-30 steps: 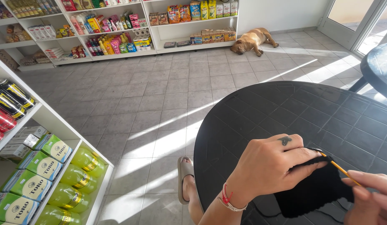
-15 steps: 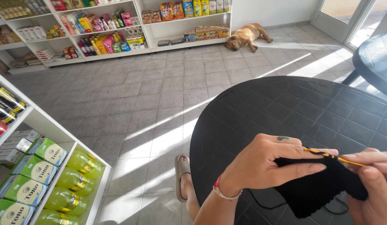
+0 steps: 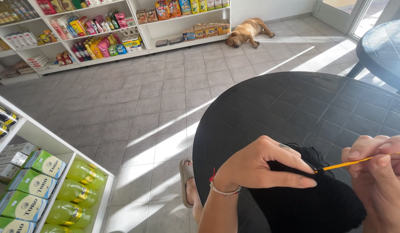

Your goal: A person is crocheting with black yarn using a crochet hook while sitting at a table in a store.

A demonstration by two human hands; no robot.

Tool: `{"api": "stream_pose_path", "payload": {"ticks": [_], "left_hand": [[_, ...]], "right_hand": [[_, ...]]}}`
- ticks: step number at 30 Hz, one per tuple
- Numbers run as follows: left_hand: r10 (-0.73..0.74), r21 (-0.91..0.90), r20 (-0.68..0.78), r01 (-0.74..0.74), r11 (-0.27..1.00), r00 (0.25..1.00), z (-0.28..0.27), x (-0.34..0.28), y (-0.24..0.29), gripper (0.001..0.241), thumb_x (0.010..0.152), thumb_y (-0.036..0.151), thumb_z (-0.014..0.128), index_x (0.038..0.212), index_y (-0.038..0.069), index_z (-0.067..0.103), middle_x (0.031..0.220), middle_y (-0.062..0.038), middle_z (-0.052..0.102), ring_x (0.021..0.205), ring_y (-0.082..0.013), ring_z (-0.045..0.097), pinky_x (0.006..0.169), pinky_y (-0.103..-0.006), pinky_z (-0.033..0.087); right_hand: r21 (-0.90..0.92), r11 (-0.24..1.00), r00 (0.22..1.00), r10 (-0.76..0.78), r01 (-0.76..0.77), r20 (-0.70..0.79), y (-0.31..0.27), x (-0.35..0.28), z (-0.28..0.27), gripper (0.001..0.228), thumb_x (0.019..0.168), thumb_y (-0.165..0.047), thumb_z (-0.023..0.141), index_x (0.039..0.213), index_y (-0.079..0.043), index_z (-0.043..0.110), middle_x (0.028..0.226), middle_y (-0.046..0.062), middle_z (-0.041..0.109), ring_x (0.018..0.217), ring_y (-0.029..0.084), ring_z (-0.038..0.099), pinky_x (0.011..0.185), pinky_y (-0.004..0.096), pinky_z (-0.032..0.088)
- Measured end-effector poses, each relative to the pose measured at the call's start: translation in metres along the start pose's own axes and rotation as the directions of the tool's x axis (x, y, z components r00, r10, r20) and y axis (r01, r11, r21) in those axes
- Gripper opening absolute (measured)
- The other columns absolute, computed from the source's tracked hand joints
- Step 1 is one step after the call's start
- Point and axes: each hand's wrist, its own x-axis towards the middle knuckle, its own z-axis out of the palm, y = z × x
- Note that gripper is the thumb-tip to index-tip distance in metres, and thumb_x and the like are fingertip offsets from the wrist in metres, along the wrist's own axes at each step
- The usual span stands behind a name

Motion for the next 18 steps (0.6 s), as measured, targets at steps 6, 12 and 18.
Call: {"api": "stream_pose_path", "payload": {"ticks": [6,12,18], "left_hand": [[0.000,-0.088,0.143,0.013,0.996,0.990,-0.008,0.001,-0.009,0.018,0.099,0.022,0.073,0.114,0.012,0.073,0.098,-0.005,0.076,0.084,-0.0122,0.070,0.085,-0.0209,0.055],[-0.033,-0.099,0.164,0.050,0.994,0.986,-0.014,-0.001,-0.010,0.018,0.099,0.024,0.073,0.114,0.014,0.073,0.084,0.000,0.067,0.074,-0.0087,0.056,0.078,-0.0224,0.045],[-0.064,0.075,0.062,0.060,0.995,0.996,-0.014,0.003,0.000,0.019,0.094,0.025,0.074,0.106,0.010,0.074,0.078,0.001,0.064,0.069,-0.0086,0.054,0.071,-0.0239,0.041]], "right_hand": [[0.113,0.994,0.994,-0.003,-0.010,0.107,-0.008,0.015,0.014,0.007,0.109,-0.028,0.060,0.115,-0.025,0.058,0.089,0.004,0.069,0.058,0.008,0.044,0.057,0.022,0.037],[0.269,0.940,0.977,0.203,-0.212,0.061,-0.023,0.022,0.037,0.004,0.106,-0.014,0.060,0.106,-0.015,0.064,0.085,0.011,0.068,0.059,0.010,0.041,0.057,0.022,0.037],[0.256,0.914,0.946,0.324,-0.316,0.011,-0.028,0.018,0.045,0.012,0.103,-0.008,0.058,0.102,-0.016,0.067,0.087,0.008,0.072,0.060,0.012,0.039,0.053,0.020,0.033]]}}
